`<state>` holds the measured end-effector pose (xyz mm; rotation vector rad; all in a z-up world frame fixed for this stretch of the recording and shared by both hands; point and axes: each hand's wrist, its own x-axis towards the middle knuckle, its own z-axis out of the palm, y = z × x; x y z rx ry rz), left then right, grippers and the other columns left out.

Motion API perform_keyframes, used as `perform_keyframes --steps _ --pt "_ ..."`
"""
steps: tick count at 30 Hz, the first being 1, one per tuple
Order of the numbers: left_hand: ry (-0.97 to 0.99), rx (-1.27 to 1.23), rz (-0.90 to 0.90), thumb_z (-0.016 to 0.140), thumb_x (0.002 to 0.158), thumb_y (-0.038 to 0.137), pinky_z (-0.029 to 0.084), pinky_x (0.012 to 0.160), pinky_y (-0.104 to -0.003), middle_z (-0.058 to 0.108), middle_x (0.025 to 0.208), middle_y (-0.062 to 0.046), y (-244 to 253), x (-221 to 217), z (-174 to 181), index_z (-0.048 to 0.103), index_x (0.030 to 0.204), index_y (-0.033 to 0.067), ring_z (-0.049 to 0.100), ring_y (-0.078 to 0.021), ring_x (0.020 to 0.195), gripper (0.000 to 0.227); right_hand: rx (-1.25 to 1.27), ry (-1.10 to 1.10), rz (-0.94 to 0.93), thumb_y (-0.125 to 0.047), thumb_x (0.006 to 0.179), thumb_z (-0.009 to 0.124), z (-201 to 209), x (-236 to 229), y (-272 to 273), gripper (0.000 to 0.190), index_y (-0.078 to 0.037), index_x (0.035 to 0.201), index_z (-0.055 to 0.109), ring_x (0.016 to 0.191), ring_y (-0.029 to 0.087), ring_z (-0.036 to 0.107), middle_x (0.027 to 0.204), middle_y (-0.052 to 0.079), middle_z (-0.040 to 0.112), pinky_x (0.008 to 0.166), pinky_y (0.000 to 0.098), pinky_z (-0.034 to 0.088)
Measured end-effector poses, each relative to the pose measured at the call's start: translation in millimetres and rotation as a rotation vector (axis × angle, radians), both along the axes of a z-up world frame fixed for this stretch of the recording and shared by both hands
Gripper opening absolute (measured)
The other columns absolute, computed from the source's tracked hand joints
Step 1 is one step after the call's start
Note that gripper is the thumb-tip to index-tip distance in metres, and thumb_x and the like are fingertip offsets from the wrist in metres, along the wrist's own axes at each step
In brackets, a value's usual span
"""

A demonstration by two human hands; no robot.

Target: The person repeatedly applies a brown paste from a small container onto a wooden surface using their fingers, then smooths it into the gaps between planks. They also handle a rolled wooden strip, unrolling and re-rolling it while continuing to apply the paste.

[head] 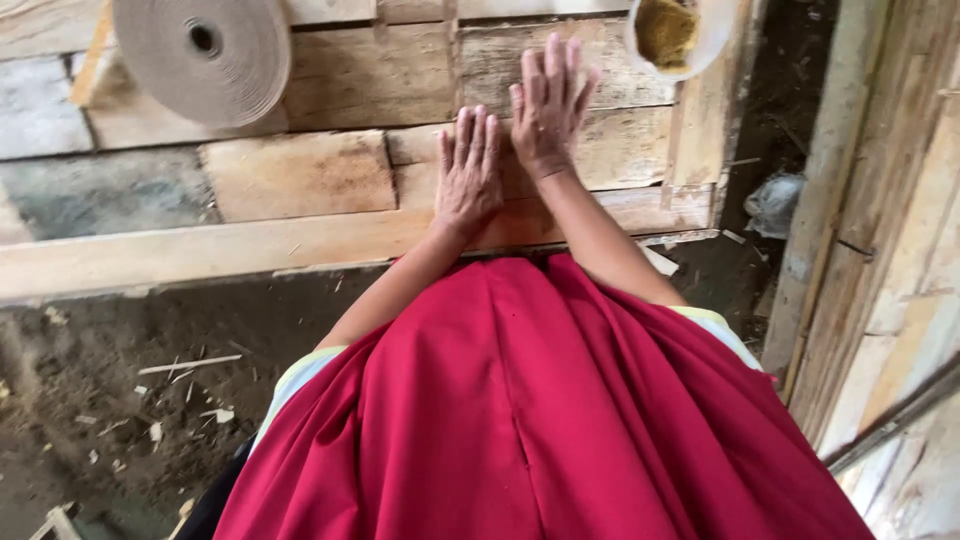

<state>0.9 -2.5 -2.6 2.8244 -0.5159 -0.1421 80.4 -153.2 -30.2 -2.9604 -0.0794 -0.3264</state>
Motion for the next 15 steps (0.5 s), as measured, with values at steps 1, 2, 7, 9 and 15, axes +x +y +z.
perform_keyframes --steps 1,2,7,9,15 --pt "-0.001 -0.008 -0.006 0.048 0.092 0.019 0.007 0.126 -0.058 0.021 0.169 -0.018 -4.9 -1.4 -0.2 0.026 0.162 0.0013 0.014 -0.0374 0.157 0.075 -0.008 -0.001 -0.006 -0.034 0.111 0.056 3.6 -3.2 -4.4 0.046 -0.019 0.153 0.046 0.154 0.033 0.016 0.165 0.01 0.023 0.126 0.0606 0.007" --pt "-0.003 -0.002 0.01 0.048 0.092 0.018 0.008 0.126 -0.059 0.021 0.169 -0.017 -3.5 -1.9 0.0 0.027 0.162 0.0016 0.014 -0.0368 0.157 0.075 0.008 0.03 0.026 -0.033 0.113 0.053 6.1 -4.0 -1.5 0.045 -0.018 0.155 0.044 0.155 0.034 0.012 0.166 0.011 0.018 0.126 0.0614 0.003" --pt "0.034 0.026 0.018 0.049 0.092 0.018 0.008 0.126 -0.059 0.018 0.17 -0.016 -0.5 0.4 5.9 0.023 0.163 0.002 0.012 -0.0359 0.158 0.076 0.063 0.021 0.047 -0.033 0.116 0.039 10.0 -2.6 0.4 0.045 -0.017 0.159 0.039 0.158 0.037 0.006 0.169 0.013 0.009 0.128 0.0642 0.0" --pt "-0.008 0.029 0.01 0.048 0.101 0.021 0.013 0.126 -0.061 0.02 0.169 -0.016 0.0 -2.9 4.5 0.024 0.162 0.0002 0.014 -0.0371 0.157 0.068 0.423 -0.124 0.063 -0.013 0.112 0.039 2.5 -3.3 -6.4 0.036 -0.009 0.147 0.05 0.155 0.033 0.024 0.161 0.015 0.035 0.133 0.0555 0.017" --pt "0.041 0.037 0.019 0.052 0.099 0.029 0.009 0.128 -0.057 0.016 0.171 -0.016 0.6 -1.6 9.5 0.019 0.163 0.0027 0.009 -0.035 0.158 0.077 0.743 -0.107 -0.026 -0.019 0.115 0.032 39.9 -22.9 -27.8 0.035 -0.009 0.145 0.047 0.148 0.03 0.041 0.153 0.012 0.047 0.127 0.0466 0.045"
